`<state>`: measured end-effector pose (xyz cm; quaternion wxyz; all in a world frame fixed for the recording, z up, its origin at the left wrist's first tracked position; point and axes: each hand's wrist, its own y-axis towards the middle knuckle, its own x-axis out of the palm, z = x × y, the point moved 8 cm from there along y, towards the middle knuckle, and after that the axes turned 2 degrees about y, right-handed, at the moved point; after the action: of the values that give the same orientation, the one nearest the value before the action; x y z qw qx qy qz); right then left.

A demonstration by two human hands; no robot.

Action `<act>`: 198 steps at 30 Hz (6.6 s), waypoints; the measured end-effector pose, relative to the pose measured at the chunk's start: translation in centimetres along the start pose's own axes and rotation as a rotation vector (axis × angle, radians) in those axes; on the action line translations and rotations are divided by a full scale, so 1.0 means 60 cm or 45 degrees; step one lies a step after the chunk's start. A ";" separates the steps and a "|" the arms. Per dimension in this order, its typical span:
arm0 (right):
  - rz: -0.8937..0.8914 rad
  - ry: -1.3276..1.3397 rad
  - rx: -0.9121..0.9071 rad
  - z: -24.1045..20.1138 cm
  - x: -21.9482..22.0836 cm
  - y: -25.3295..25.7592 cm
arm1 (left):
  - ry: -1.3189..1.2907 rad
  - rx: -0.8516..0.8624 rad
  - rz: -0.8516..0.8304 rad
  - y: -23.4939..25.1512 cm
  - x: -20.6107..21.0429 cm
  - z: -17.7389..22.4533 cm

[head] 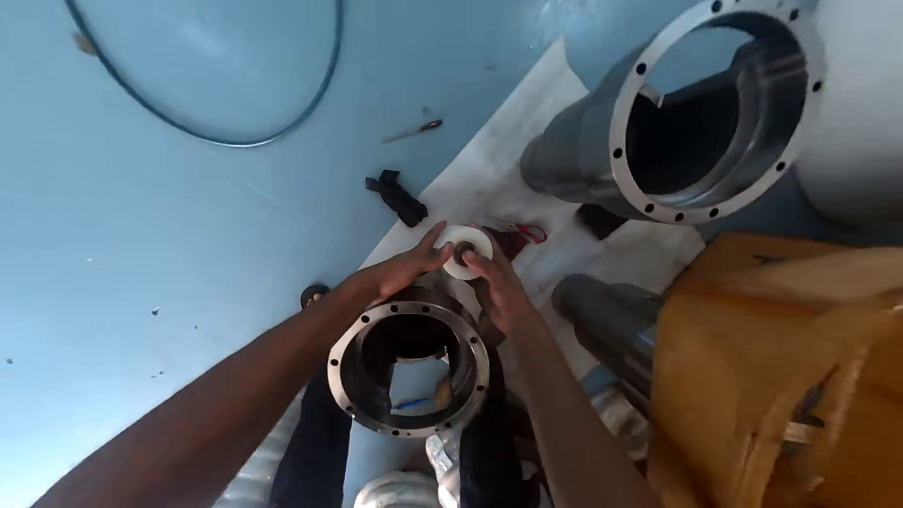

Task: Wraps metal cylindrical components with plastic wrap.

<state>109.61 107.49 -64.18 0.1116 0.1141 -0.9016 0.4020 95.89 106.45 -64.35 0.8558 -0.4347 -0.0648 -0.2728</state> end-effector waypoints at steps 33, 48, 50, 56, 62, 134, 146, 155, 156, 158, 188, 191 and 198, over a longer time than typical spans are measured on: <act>-0.285 -0.794 0.904 0.330 0.033 -0.360 | -0.558 -0.453 -0.031 -0.256 0.301 -0.446; 0.303 -1.438 0.773 0.124 -0.163 -0.291 | -1.490 0.011 1.073 -0.292 0.007 -0.572; 0.465 -1.394 0.447 0.030 -0.158 -0.221 | -1.362 0.193 1.028 -0.252 -0.093 -0.511; 0.020 -1.481 0.147 -0.067 0.138 0.008 | -1.014 0.454 0.560 -0.101 -0.202 -0.212; -0.125 -1.230 0.280 -0.021 0.213 0.055 | -0.914 0.418 0.218 -0.091 -0.115 -0.062; -0.945 -1.064 -0.378 -0.022 0.278 -0.067 | -0.474 0.865 0.988 -0.280 -0.024 -0.084; -0.626 -0.503 -0.334 -0.128 0.053 -0.006 | 0.904 0.330 1.044 -0.201 0.020 -0.064; -0.169 0.073 0.150 0.086 -0.168 -0.047 | 1.050 0.122 1.179 -0.191 0.016 -0.073; -0.161 0.127 0.172 0.104 -0.169 -0.059 | 1.063 0.142 1.202 -0.190 0.016 -0.071; -0.130 0.265 0.198 0.130 -0.158 -0.083 | 1.083 0.166 1.249 -0.190 0.018 -0.069; -0.613 -0.499 0.993 0.337 -0.021 -0.293 | -0.261 -0.554 0.470 -0.302 0.298 -0.425; -0.495 -0.458 1.075 0.331 -0.005 -0.302 | -0.099 -0.494 0.412 -0.245 0.305 -0.404; -0.501 -0.371 1.163 0.328 0.017 -0.305 | -0.310 -0.276 0.733 -0.281 0.289 -0.411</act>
<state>111.89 80.71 -63.92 -0.0028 0.3735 -0.6017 0.7060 98.56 72.10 -61.50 0.8325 -0.5531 -0.0117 0.0289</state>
